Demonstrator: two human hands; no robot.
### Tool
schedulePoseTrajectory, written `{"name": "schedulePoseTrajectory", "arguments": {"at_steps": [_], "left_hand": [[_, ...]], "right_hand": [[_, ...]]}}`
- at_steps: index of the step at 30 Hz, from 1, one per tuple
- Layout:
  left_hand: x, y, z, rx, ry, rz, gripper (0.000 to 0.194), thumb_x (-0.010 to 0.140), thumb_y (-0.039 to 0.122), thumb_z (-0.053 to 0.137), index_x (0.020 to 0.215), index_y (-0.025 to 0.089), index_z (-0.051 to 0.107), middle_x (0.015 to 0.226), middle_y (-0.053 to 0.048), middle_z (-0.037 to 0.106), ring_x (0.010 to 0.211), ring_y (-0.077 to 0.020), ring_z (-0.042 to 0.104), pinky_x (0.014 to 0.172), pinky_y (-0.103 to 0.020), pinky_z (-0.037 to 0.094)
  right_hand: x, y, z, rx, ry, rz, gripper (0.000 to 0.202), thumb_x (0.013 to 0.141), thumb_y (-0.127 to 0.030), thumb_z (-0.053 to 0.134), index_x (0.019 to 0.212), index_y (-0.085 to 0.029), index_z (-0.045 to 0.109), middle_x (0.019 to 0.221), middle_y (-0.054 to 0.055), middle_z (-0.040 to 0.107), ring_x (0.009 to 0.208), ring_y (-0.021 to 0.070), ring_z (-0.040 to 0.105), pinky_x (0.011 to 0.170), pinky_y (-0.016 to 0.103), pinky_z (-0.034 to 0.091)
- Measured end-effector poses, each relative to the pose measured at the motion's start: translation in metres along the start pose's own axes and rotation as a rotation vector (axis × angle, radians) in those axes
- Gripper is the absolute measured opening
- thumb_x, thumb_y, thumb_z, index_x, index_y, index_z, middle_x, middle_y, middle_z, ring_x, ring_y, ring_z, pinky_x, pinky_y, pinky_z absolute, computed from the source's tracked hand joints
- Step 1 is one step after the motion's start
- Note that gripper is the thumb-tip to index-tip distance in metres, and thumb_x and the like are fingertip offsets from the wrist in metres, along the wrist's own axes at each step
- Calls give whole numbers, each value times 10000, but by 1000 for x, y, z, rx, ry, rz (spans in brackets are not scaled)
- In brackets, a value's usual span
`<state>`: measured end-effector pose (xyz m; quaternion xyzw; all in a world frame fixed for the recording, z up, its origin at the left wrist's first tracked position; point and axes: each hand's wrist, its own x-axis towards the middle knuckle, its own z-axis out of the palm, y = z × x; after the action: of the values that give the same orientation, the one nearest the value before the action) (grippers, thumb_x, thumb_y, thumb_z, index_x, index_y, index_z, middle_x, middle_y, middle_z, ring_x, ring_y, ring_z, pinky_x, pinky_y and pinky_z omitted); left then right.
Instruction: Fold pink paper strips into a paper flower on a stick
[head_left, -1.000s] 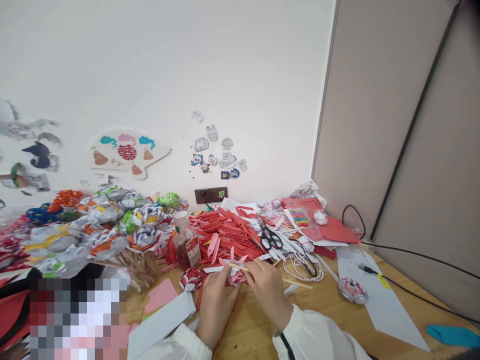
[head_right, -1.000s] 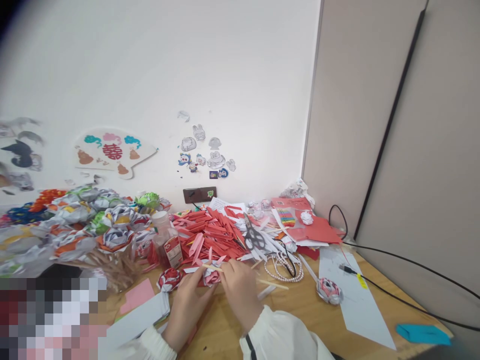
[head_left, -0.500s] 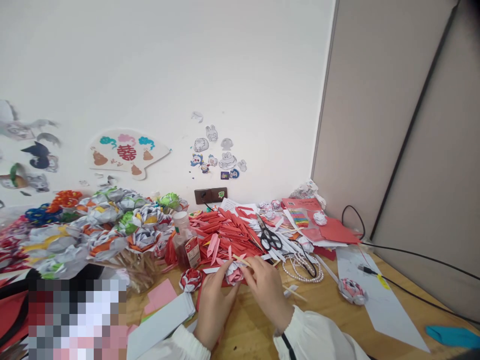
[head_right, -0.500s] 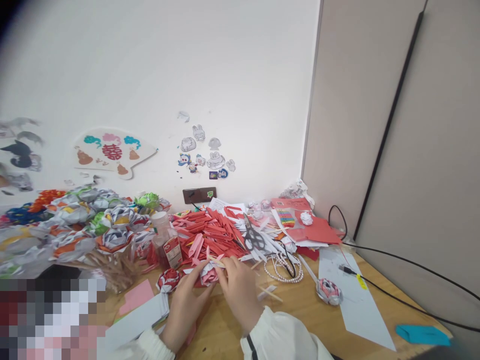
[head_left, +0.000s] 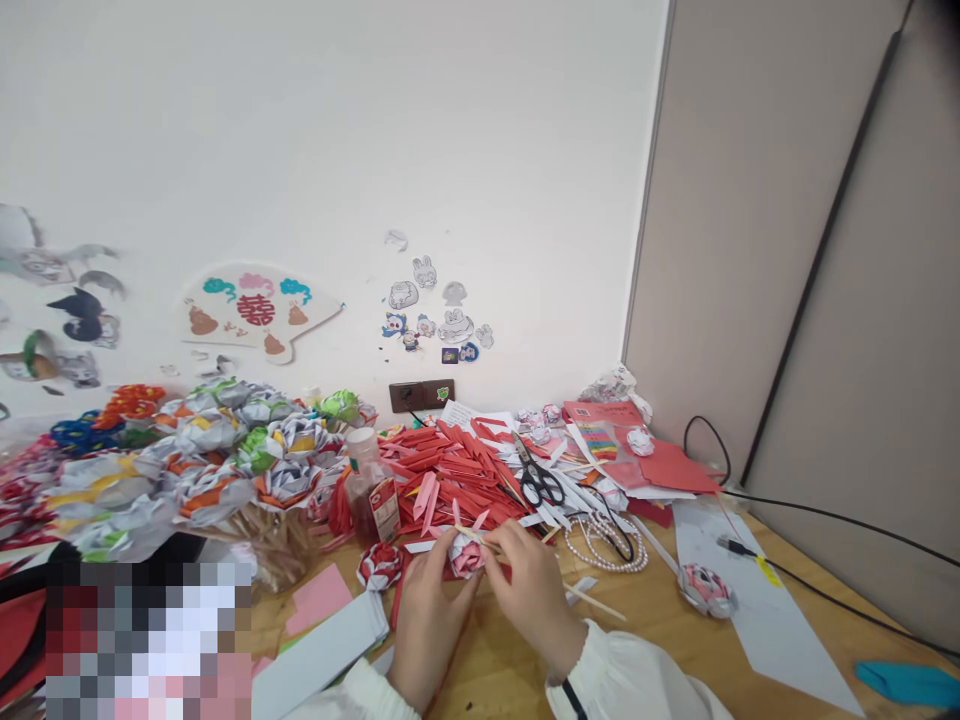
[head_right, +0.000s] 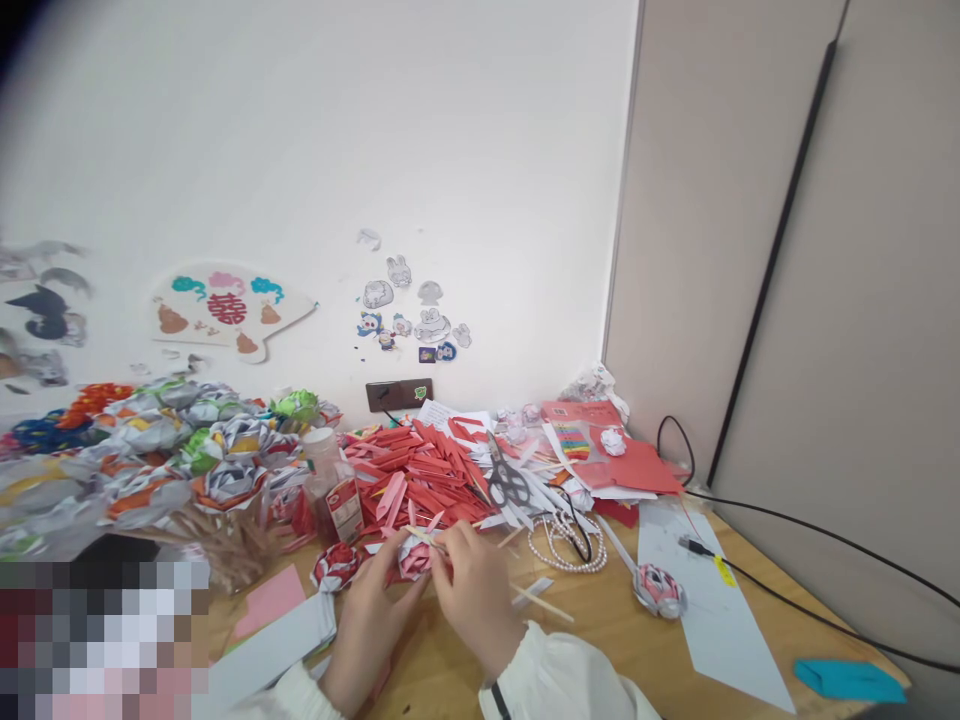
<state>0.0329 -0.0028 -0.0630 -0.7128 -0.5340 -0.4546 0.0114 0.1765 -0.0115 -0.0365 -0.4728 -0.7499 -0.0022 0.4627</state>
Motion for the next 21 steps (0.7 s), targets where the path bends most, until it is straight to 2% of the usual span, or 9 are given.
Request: {"name": "schedulePoseTrajectory", "arguments": {"at_steps": [7,14,18,21], "left_hand": [[0,4,-1,-26,-29,-37,456,724,329,566,1144,188,459,984,-103,657,912,-245,621,759,-390,504],[-1,5,0,-29,-17,-24,463,715,324,573,1138,168,464,998,-129,654,924,-256,619,753,-396,505],[-1,5,-1,-56,-44,-39,479,714,298,573,1162,183,444,988,-113,663,923,-252,622,756,-396,505],[-1,6,-2,-81,-65,-64,508,724,283,564,1197,187,406,1003,-107,657,923,-243,624,780,-402,496]], "right_hand": [[2,2,1,-21,-2,5,142,856,-220,473,728,-191,530,703,-10,581,650,130,554,601,212,362],[0,5,0,-161,-31,-140,173,894,-188,388,907,-203,560,756,15,613,637,137,565,569,224,341],[0,8,0,-293,-78,-201,196,892,-163,387,887,-206,578,710,19,604,586,134,549,524,225,314],[2,8,-1,-258,-121,-182,156,886,-190,425,840,-204,573,732,15,612,614,136,557,534,217,314]]}}
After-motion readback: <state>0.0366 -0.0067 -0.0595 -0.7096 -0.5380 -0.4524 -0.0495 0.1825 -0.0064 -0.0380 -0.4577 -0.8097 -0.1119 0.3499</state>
